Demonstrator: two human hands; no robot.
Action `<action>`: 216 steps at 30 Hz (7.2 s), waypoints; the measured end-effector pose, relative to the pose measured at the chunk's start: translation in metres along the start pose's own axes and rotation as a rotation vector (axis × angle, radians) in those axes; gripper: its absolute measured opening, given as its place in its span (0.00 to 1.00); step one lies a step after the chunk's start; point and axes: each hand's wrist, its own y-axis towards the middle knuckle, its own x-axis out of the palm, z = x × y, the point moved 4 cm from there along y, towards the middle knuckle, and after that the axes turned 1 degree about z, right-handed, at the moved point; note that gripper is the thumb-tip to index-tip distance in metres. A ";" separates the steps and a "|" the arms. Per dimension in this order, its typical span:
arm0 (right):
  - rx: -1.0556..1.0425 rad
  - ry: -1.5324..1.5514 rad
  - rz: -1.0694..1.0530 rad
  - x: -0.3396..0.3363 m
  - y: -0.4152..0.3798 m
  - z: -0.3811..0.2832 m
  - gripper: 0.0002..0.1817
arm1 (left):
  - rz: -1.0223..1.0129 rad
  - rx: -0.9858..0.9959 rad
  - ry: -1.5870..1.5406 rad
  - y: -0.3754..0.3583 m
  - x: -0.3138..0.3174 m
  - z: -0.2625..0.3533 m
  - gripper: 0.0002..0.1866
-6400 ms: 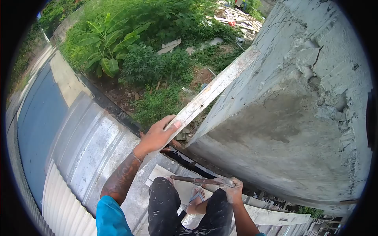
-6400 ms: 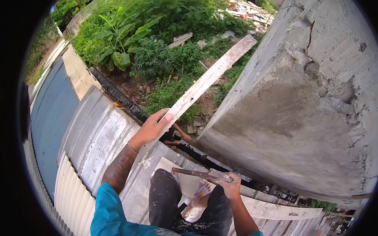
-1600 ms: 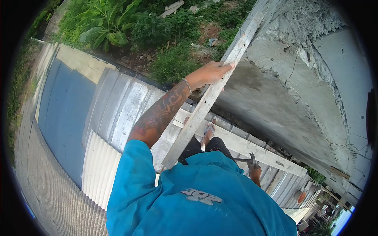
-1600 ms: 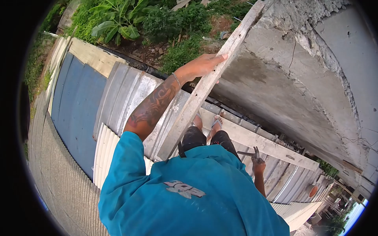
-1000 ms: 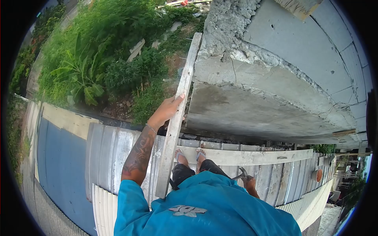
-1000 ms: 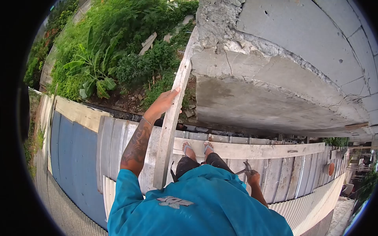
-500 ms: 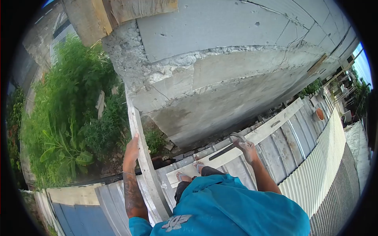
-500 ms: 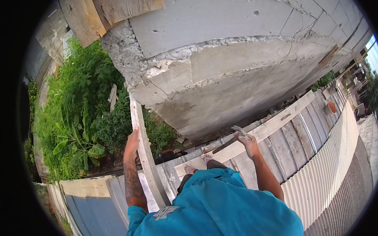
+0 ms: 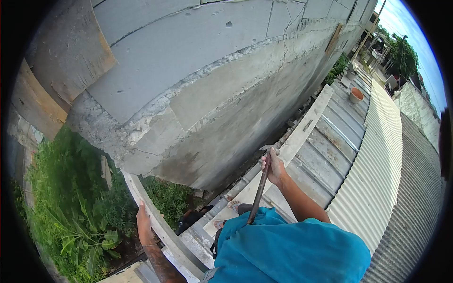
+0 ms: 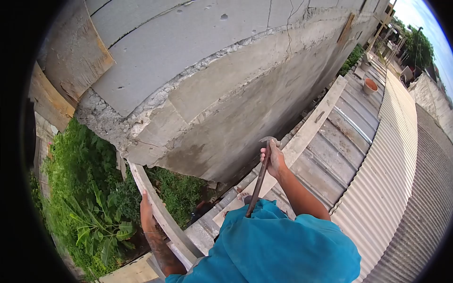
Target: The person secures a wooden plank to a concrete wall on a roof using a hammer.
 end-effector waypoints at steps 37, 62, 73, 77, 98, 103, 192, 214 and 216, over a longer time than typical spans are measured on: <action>-1.872 -1.224 -0.766 0.461 -0.064 -0.051 0.12 | -0.077 0.315 0.129 0.010 -0.024 -0.011 0.54; -1.967 -1.166 -0.859 0.470 -0.057 -0.056 0.11 | -0.076 0.349 0.171 0.015 -0.026 -0.013 0.54; -0.924 -1.644 -0.993 0.393 -0.157 0.009 0.10 | -0.111 0.290 0.118 0.007 -0.027 -0.009 0.55; -0.653 -1.941 -1.011 0.378 -0.174 0.037 0.07 | -0.066 0.290 0.157 0.012 -0.020 -0.015 0.55; -1.887 -2.712 -1.356 0.560 -0.246 0.196 0.15 | -0.069 0.280 0.202 0.009 -0.025 -0.010 0.56; -1.775 -2.701 -1.806 0.587 -0.212 0.231 0.15 | -0.057 0.298 0.221 0.010 -0.023 -0.010 0.56; -1.926 -2.365 -1.599 0.586 -0.226 0.239 0.14 | -0.075 0.225 0.272 0.012 -0.025 -0.010 0.56; -2.142 -2.134 -1.607 0.605 -0.277 0.255 0.12 | -0.075 0.236 0.297 0.004 -0.028 -0.006 0.56; -1.912 -2.147 -1.508 0.593 -0.256 0.249 0.10 | -0.026 0.260 0.308 0.014 -0.025 -0.010 0.56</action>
